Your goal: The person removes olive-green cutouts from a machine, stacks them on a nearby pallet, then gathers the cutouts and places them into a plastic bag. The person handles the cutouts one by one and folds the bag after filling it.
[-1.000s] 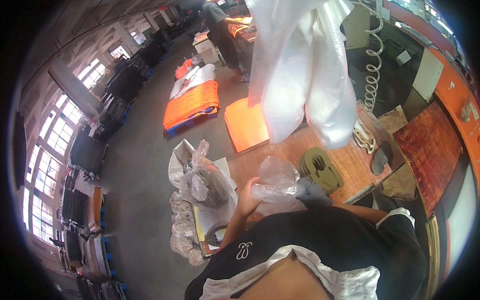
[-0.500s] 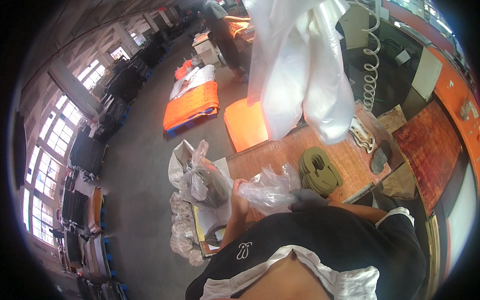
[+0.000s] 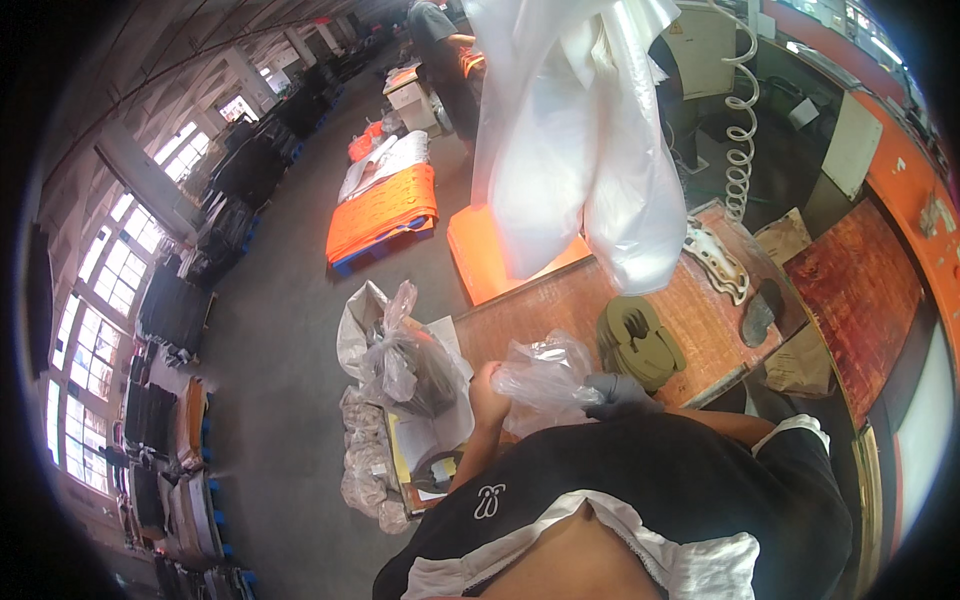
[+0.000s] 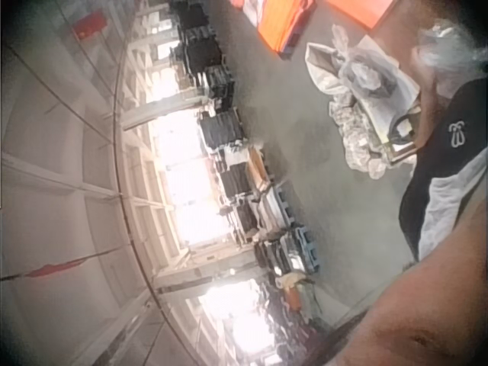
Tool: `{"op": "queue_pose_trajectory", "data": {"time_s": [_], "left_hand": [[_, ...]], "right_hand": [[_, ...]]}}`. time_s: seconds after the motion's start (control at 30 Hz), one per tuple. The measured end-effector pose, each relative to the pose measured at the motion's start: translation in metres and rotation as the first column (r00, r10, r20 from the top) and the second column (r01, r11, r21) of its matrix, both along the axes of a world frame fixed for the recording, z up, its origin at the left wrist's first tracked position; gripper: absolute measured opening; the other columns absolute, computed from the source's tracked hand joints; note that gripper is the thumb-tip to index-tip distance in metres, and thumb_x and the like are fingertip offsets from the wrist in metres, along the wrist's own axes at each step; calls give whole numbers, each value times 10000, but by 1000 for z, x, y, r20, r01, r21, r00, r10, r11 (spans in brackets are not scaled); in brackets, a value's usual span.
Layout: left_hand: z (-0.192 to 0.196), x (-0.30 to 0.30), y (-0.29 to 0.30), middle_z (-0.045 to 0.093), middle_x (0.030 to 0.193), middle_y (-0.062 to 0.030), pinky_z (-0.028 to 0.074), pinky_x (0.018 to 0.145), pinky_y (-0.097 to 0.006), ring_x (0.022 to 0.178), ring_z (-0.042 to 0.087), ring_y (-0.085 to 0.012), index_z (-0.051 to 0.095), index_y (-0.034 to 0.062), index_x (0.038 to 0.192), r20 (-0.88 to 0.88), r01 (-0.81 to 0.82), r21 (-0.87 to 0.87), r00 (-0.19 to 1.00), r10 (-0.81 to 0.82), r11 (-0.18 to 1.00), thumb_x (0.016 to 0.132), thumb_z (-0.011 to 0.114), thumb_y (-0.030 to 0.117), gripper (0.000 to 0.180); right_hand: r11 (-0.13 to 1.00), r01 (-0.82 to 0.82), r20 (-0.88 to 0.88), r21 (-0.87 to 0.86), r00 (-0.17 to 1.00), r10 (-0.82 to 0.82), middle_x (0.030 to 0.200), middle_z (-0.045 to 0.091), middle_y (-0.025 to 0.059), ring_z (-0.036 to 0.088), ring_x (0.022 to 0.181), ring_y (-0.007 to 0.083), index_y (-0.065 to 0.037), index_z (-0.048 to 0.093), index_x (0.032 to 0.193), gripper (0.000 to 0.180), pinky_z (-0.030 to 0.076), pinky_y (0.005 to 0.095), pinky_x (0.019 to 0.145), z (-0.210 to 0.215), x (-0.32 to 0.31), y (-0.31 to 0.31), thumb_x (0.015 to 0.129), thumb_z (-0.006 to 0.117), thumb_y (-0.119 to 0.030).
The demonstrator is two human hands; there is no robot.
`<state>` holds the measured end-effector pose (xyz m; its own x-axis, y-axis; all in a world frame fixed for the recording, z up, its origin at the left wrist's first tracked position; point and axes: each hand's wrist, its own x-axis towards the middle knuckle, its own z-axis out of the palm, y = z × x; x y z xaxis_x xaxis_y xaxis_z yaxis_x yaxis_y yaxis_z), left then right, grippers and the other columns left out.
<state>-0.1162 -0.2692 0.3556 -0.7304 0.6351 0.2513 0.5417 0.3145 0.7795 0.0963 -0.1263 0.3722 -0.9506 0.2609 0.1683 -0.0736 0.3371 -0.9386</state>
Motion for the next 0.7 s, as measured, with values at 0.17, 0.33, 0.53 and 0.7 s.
{"op": "queue_pose_trajectory", "data": {"time_s": [0.17, 0.33, 0.53, 0.7], "left_hand": [[-15, -4, 9, 618, 830, -142, 459, 718, -355, 805, 605, -305, 557, 50, 892, 14, -141, 106, 990, 140, 984, 712, 646, 149, 224], [-22, -16, 3, 574, 828, -119, 437, 739, -322, 795, 556, -226, 508, 33, 866, 64, 27, 221, 997, -42, 975, 689, 632, 40, 217], [-14, -9, 8, 567, 868, -73, 428, 738, -275, 804, 529, -157, 509, 23, 903, 72, 101, 309, 989, -129, 946, 700, 630, 18, 236], [-7, 3, 13, 579, 903, -78, 431, 791, -279, 870, 548, -169, 529, 18, 993, 285, 117, 315, 935, -212, 942, 682, 614, -17, 325]], "right_hand": [[996, 12, 95, -88, 995, -4, 667, 529, -3, 494, 638, 96, -68, 584, 805, 56, 387, 269, 571, 6, 2, -6, 791, 627, -101], [989, 14, 215, -144, 977, 17, 719, 558, 56, 543, 695, 166, -72, 584, 855, 114, 418, 311, 618, 3, 1, -4, 773, 640, -126], [972, 212, 128, 98, 966, -223, 761, 592, 68, 566, 714, 171, -62, 546, 929, 189, 440, 329, 627, 0, 0, 2, 784, 625, -154], [975, 108, 135, -195, 987, -83, 754, 571, 57, 551, 693, 150, -61, 536, 947, 227, 438, 326, 628, -1, 2, 2, 790, 630, -195]]}}
